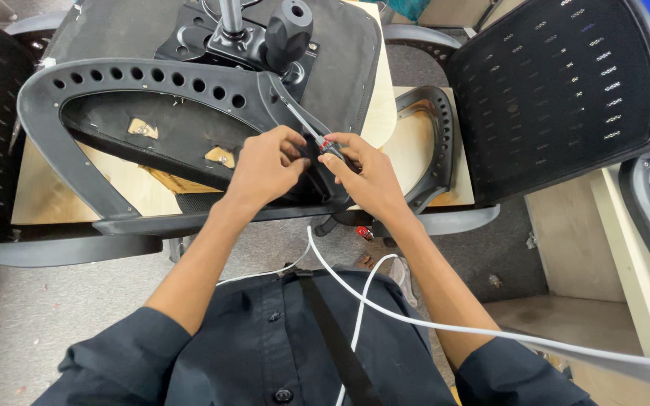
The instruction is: The person attaches a black plastic chair frame to an office chair base using a screwdriver. They align the frame, insert screws, and tighten them to secure the frame to the base.
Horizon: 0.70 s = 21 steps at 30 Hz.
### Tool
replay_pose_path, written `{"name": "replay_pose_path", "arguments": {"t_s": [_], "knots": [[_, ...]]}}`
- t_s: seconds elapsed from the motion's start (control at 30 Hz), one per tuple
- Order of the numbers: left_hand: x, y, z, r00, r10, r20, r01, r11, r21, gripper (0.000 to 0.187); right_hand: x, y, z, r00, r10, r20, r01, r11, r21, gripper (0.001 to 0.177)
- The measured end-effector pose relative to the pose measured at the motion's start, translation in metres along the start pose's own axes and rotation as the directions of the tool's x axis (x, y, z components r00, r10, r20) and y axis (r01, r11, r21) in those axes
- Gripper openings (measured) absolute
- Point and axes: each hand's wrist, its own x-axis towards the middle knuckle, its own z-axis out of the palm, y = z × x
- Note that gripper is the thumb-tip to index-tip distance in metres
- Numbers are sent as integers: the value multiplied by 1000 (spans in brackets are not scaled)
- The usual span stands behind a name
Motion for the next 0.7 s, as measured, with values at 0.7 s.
{"name": "replay_pose_path", "arguments": {"t_s": [0.7], "knots": [[10, -38, 27, 997, 45, 64, -48, 998, 51, 19, -18, -96, -69, 954, -107, 281, 257, 778, -573, 35]]}}
